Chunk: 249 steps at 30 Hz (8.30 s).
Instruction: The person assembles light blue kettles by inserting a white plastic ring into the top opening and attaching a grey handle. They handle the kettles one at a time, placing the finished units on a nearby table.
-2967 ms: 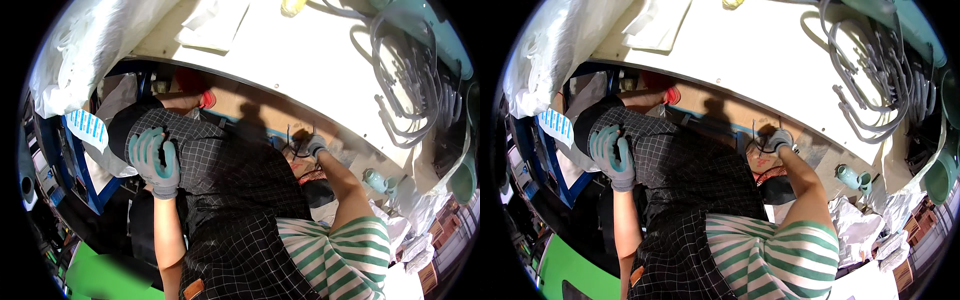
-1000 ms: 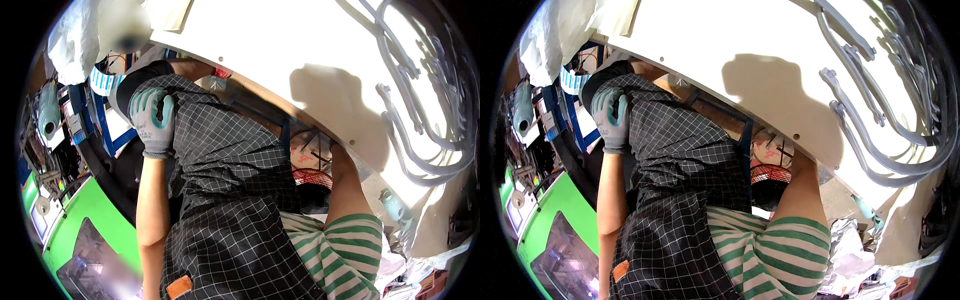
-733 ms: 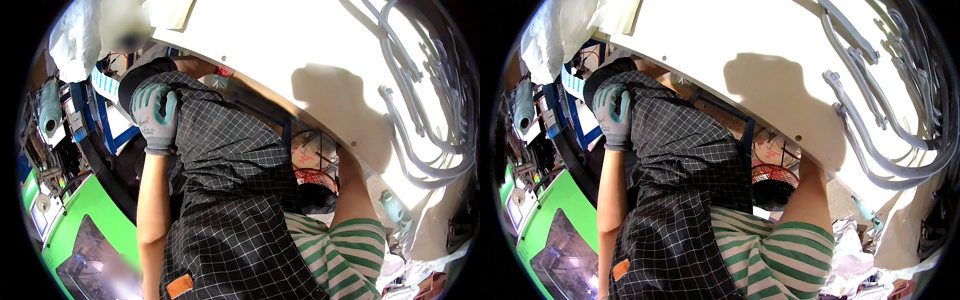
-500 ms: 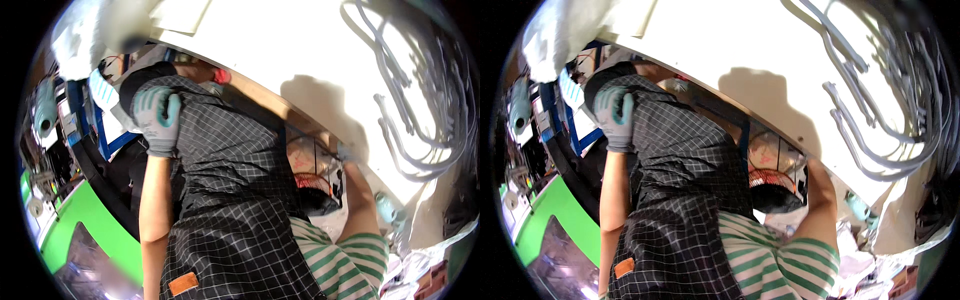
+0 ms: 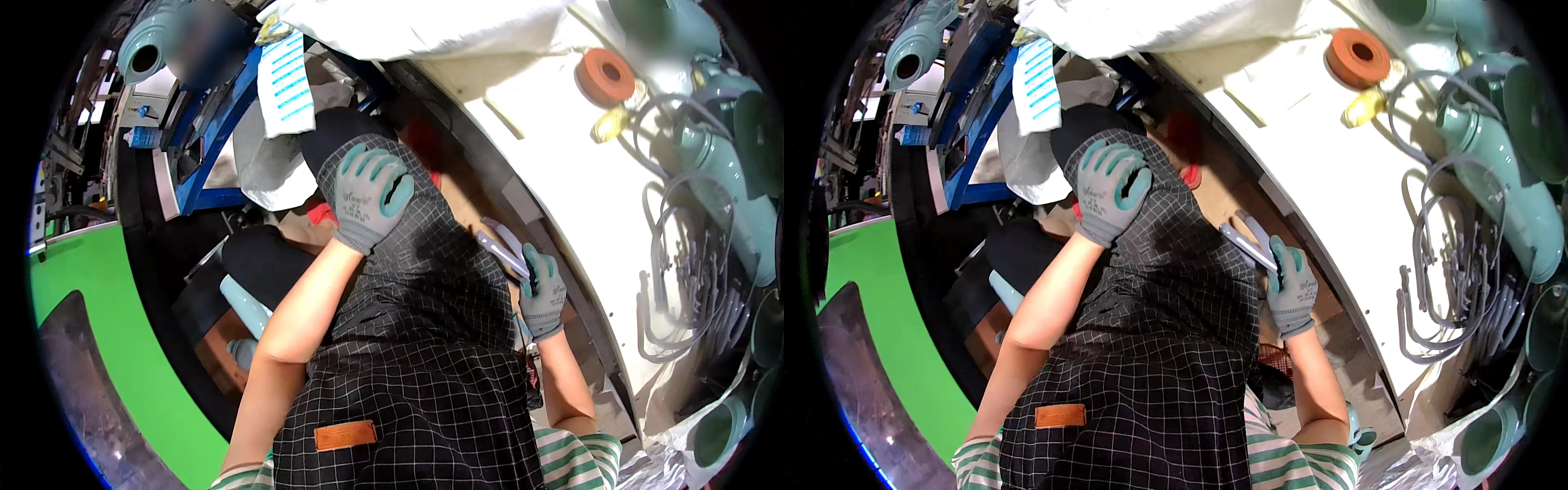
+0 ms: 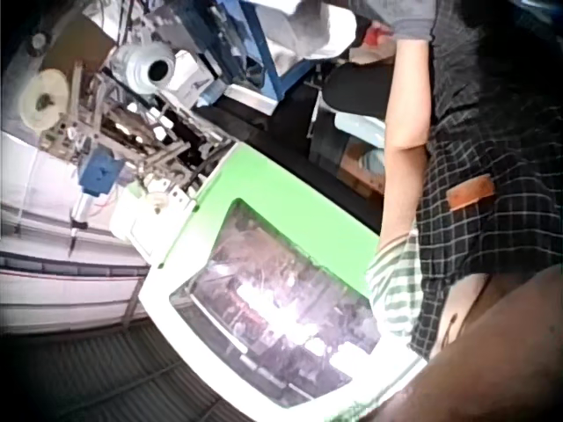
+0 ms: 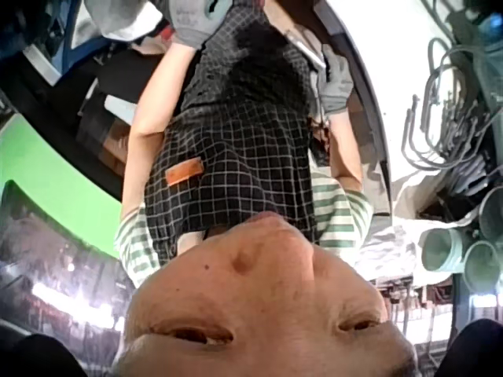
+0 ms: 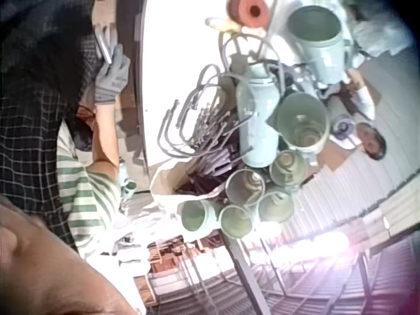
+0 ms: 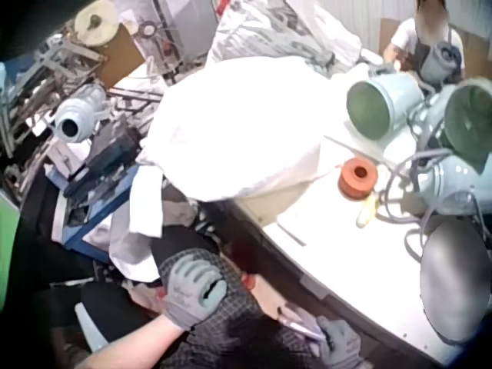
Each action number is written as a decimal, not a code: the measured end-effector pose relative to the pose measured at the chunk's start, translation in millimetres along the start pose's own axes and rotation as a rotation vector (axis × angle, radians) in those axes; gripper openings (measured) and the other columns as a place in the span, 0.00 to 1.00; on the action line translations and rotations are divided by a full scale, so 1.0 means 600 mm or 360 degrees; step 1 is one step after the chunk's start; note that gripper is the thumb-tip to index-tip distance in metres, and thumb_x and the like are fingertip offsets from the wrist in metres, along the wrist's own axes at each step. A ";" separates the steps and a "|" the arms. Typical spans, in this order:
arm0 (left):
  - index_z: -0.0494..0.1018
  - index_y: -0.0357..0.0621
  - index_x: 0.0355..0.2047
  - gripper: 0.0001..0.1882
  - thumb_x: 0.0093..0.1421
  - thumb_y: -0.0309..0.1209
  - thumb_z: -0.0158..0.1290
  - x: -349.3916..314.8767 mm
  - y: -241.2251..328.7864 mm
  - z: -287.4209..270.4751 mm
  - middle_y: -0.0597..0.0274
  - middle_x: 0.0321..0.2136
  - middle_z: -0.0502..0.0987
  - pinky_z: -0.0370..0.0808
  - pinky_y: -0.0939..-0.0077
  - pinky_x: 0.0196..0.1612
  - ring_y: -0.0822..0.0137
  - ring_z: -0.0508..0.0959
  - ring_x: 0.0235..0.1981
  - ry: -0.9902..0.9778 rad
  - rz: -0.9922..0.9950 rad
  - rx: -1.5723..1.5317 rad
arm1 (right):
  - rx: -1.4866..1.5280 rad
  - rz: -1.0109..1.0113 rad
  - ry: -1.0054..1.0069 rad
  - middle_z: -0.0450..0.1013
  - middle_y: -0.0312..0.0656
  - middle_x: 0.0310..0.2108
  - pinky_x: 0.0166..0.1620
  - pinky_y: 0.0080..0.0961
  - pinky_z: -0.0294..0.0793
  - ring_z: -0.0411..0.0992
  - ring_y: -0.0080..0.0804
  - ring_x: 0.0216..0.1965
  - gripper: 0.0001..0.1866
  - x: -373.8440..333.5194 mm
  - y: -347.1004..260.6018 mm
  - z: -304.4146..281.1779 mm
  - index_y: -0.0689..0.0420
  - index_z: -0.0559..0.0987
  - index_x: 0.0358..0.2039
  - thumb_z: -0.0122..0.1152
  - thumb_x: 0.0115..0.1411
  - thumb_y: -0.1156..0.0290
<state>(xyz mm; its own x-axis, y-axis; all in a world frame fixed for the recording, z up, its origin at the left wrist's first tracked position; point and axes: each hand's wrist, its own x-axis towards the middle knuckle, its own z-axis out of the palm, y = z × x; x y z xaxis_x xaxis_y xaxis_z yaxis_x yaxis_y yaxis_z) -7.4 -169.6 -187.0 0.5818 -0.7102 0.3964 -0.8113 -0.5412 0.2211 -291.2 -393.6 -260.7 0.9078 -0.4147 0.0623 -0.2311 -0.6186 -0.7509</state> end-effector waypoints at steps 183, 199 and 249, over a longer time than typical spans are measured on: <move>0.82 0.48 0.48 0.24 0.48 0.32 0.70 -0.159 -0.073 -0.307 0.57 0.50 0.77 0.82 0.52 0.47 0.45 0.79 0.50 0.0649 -0.0223 0.0109 | 0.1290 -0.0123 -0.1595 0.78 0.39 0.38 0.40 0.16 0.74 0.73 0.15 0.35 0.23 0.382 -0.605 0.099 0.63 0.72 0.56 0.64 0.60 0.77; 0.82 0.51 0.39 0.25 0.42 0.47 0.72 -0.214 -0.099 -0.333 0.56 0.52 0.78 0.79 0.46 0.53 0.43 0.76 0.54 0.0308 -0.0386 -0.0100 | -0.0096 -0.2354 -0.0745 0.75 0.35 0.40 0.34 0.29 0.78 0.76 0.31 0.34 0.14 0.326 -0.604 0.135 0.45 0.81 0.37 0.69 0.50 0.57; 0.82 0.45 0.45 0.23 0.50 0.41 0.64 -0.117 -0.153 -0.398 0.47 0.49 0.78 0.69 0.43 0.59 0.39 0.72 0.55 -0.0605 -0.0206 0.1037 | -0.0155 -0.1830 -0.0180 0.83 0.34 0.37 0.45 0.35 0.72 0.77 0.35 0.37 0.10 0.236 -0.569 0.347 0.48 0.90 0.32 0.61 0.60 0.65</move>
<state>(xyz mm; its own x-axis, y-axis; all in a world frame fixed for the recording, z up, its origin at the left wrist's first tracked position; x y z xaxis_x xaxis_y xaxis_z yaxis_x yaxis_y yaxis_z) 12.6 37.6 -22.7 0.7452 -0.6654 0.0433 -0.6060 -0.7029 -0.3723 -11.1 -101.9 -132.2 0.6246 0.4846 0.6124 0.7291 -0.6428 -0.2350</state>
